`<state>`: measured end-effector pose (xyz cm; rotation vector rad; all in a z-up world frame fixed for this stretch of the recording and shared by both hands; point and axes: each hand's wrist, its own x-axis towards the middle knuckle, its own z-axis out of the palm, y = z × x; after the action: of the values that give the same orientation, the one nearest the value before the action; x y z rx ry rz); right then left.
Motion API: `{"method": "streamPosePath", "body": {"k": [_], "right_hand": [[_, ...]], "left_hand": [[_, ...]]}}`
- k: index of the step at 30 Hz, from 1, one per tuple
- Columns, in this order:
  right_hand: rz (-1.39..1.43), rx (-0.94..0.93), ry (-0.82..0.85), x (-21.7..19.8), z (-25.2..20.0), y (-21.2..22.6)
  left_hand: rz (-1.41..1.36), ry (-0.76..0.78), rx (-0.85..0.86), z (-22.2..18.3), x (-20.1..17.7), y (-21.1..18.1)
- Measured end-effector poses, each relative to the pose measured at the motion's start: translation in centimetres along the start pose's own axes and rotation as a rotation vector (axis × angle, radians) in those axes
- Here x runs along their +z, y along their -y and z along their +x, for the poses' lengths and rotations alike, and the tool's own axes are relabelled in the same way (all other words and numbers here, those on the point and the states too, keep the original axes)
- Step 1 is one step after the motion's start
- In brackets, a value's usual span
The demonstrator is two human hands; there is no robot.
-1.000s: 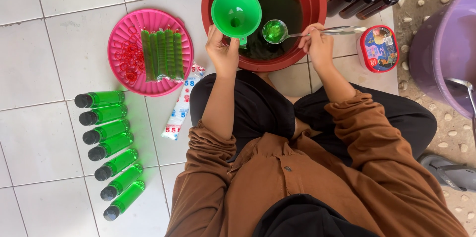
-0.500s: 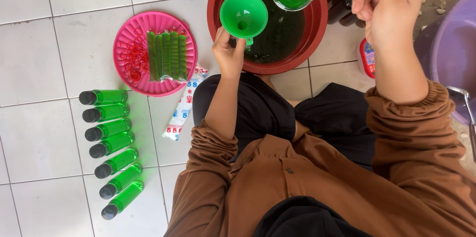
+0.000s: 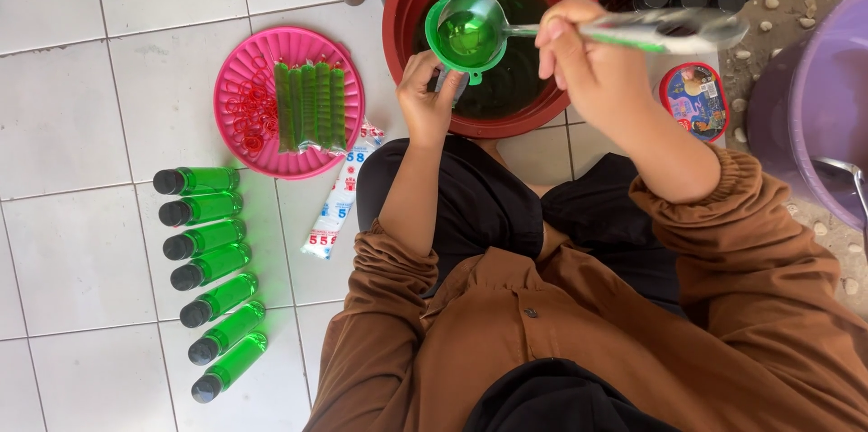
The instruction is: The person fills small plastic bags with green liquid using a funnel and a ladle, then ties each bag with a rubber band.
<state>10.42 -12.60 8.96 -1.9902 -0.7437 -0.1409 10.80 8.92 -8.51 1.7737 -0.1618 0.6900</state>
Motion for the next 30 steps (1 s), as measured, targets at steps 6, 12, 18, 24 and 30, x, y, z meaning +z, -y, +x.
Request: {"method": "streamPosePath", "body": {"k": [6, 12, 18, 24, 30], "right_hand": [[-0.146, -0.259, 0.048, 2.2, -2.6, -2.0], [-0.617, -0.634, -0.085, 5.3, -3.9, -0.1], [0.1, -0.268, -0.244, 3.7, -3.3, -0.7], [0.53, 0.252, -0.589, -1.2, -3.8, -8.3], [0.075, 0.203, -0.52, 4.5, -9.0, -23.3]], "left_hand": [[-0.035, -0.103, 0.094, 0.9, 0.0, -0.7], [-0.025, -0.112, 0.102, 0.6, 0.2, -0.4], [-0.113, -0.127, 0.081, 0.6, 0.2, 0.0], [-0.106, -0.149, 0.07, 0.7, 0.1, -0.2], [-0.135, -0.174, 0.067, 0.4, 0.5, 1.3]]}}
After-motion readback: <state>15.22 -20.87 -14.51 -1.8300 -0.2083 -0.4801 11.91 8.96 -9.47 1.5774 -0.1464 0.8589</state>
